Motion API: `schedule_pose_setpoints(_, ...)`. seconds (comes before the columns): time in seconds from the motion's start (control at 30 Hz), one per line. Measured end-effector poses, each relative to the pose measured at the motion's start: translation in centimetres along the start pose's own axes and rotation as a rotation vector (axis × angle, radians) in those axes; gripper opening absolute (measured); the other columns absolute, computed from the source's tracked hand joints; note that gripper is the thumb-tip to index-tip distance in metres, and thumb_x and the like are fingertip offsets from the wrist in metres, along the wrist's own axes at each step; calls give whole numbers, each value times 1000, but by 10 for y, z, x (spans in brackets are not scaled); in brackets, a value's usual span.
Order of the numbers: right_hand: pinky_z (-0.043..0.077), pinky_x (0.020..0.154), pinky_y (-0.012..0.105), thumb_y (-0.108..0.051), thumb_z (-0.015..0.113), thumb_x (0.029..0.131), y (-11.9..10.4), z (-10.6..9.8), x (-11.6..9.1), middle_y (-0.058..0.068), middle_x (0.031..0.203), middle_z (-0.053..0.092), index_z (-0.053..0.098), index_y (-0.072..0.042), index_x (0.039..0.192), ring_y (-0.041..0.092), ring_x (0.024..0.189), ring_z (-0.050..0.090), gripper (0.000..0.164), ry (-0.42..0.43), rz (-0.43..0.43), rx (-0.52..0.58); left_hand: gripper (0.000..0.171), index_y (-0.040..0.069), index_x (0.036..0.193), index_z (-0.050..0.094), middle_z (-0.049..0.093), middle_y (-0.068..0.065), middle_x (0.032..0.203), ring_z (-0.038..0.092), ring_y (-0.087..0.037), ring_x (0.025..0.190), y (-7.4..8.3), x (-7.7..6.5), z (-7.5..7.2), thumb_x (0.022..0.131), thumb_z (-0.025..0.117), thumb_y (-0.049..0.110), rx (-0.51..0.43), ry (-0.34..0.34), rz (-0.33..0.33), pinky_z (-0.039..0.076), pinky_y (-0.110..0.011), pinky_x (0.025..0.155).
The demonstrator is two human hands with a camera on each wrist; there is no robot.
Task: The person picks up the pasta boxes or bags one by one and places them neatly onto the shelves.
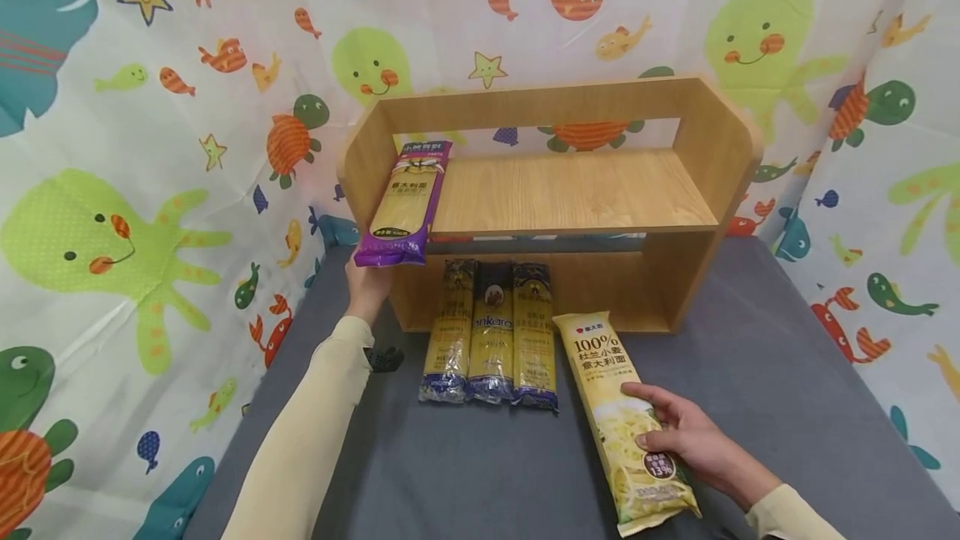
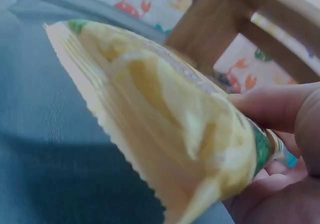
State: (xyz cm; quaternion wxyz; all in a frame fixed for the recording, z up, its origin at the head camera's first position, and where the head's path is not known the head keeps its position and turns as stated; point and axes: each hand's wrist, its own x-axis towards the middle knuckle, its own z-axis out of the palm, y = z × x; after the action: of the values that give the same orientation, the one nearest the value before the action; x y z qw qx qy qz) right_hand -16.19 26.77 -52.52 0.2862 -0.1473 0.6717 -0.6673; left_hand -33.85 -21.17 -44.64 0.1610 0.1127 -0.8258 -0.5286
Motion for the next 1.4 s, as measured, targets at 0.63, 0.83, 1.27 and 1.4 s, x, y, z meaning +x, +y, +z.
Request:
schedule_pose_setpoints(0.63, 59, 91, 38, 10, 42, 102, -168, 40, 21, 6, 135, 62, 42, -25, 155, 20, 116, 69, 63, -447, -166, 289, 55, 18, 146, 51, 67, -18, 131, 60, -34, 108, 5, 0, -4, 101, 51, 49, 19, 29, 36, 51, -55, 101)
schedule_pose_setpoints(0.83, 61, 84, 34, 4, 52, 100, -200, 56, 52, 2, 125, 64, 42, -25, 150, 16, 103, 73, 58, -173, -149, 144, 52, 16, 143, 53, 67, -19, 131, 59, -36, 110, 5, -6, -1, 101, 51, 46, 3, 37, 21, 49, -56, 102)
schedule_pose_setpoints(1.27, 57, 80, 24, 2, 54, 101, -225, 77, 134, 15, 141, 43, 18, -14, 163, 6, 95, 66, 74, 183, -8, -7, 55, 19, 146, 52, 64, -16, 138, 60, -36, 117, 2, -12, 4, 99, 54, 49, -8, 31, -6, 47, -58, 106)
schedule_pose_setpoints(1.4, 56, 78, 24, 1, 54, 101, -238, 79, 158, 18, 144, 42, 19, -14, 163, 7, 93, 64, 73, 232, 4, -59, 54, 18, 145, 52, 64, -16, 139, 60, -36, 117, 4, -10, 2, 100, 54, 47, -8, 36, -1, 48, -57, 106)
